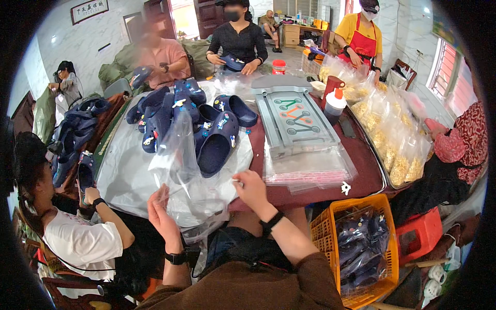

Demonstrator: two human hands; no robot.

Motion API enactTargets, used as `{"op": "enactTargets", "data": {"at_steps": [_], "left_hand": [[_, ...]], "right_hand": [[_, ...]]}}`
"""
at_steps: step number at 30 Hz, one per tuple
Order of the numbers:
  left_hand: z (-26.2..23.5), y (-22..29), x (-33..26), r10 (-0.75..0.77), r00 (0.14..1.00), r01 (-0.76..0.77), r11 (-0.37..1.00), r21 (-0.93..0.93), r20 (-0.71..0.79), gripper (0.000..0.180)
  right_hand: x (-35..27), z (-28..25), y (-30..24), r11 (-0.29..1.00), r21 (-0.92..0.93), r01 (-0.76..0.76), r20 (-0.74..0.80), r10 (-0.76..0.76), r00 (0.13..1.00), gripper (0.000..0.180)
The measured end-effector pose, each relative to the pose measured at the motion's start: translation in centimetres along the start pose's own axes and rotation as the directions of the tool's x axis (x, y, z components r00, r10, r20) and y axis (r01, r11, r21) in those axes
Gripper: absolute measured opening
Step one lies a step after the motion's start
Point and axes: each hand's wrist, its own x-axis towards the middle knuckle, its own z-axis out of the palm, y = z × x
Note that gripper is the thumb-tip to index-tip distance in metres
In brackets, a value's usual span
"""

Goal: Packing pairs of blue shoes into plastic bags for finishing.

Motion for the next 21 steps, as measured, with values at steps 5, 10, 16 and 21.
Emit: {"op": "enactTargets", "data": {"at_steps": [5, 10, 16, 21], "left_hand": [[-0.3, 1.9, 0.5, 0.183, 0.983, -0.177, 0.963, 0.203, -0.011, 0.035], [-0.2, 1.5, 0.0, 0.219, 0.974, -0.227, 0.934, 0.275, 0.060, 0.033], [-0.8, 1.7, -0.5, 0.185, 0.977, -0.209, 0.938, 0.276, 0.109, 0.031], [1.3, 1.4, -0.5, 0.104, 0.978, -0.137, 0.975, 0.178, 0.183, 0.031]], "right_hand": [[4.4, 7.5, -3.4, 0.952, -0.225, 0.209, 0.160, -0.175, 0.971, 0.042], [5.4, 11.6, -3.7, 0.738, -0.649, 0.186, 0.216, -0.056, 0.975, 0.048], [5.2, 7.3, -3.2, 0.788, -0.482, 0.383, 0.250, -0.295, 0.922, 0.037], [1.9, -4.6, -4.9, 0.915, -0.326, 0.238, 0.122, -0.209, 0.970, 0.039]]}}
